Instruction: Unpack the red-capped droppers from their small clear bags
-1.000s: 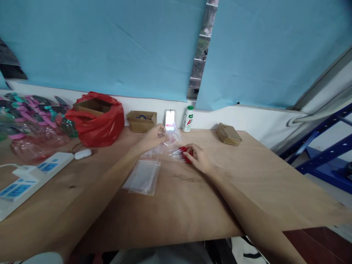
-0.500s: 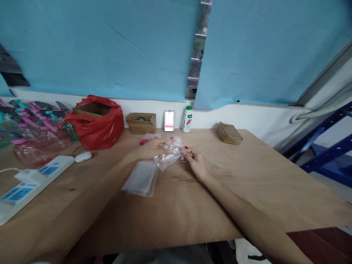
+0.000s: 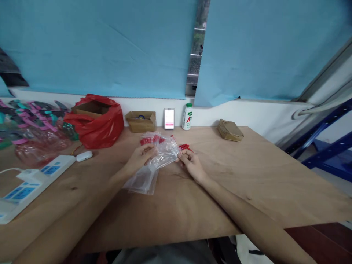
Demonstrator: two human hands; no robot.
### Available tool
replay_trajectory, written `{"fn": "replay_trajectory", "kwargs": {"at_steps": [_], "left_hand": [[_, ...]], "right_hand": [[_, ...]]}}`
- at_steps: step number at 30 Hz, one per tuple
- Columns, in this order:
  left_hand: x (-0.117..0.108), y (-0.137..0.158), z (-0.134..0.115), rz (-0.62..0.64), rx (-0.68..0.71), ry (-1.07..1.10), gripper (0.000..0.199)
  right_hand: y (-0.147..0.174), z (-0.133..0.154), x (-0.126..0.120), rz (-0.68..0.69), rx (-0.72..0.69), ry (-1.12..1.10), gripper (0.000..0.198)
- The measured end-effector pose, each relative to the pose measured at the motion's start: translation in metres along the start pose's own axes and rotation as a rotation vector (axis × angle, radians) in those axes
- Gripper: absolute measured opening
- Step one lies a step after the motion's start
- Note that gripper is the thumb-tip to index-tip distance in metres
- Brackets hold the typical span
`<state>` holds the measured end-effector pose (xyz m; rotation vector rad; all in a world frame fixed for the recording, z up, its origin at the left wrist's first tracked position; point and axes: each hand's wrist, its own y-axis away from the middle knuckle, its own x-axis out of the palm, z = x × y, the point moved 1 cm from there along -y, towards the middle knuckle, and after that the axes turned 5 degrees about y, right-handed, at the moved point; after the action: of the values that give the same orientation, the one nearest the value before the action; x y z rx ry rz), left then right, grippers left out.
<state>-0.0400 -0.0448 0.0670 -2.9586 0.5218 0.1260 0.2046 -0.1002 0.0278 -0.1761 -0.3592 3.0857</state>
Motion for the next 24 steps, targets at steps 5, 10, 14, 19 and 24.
{"fn": "replay_trajectory", "kwargs": {"at_steps": [5,10,14,19,24], "left_hand": [[0.003,0.0,0.008,-0.148,0.072,0.045,0.044],[-0.001,-0.002,0.016,-0.212,0.109,0.009,0.04],[0.002,0.002,0.011,-0.159,0.116,-0.042,0.038],[0.01,0.01,0.004,-0.089,0.104,-0.104,0.033],[0.009,0.009,0.007,-0.066,0.092,-0.1,0.034]], "right_hand": [[-0.003,-0.003,-0.002,-0.018,0.005,-0.031,0.039],[-0.003,-0.003,-0.001,0.037,0.033,-0.008,0.039],[-0.003,-0.003,-0.001,0.035,-0.004,-0.021,0.041],[-0.005,0.001,-0.005,-0.069,-0.056,0.005,0.043],[-0.006,-0.002,-0.008,-0.115,-0.013,-0.069,0.043]]}}
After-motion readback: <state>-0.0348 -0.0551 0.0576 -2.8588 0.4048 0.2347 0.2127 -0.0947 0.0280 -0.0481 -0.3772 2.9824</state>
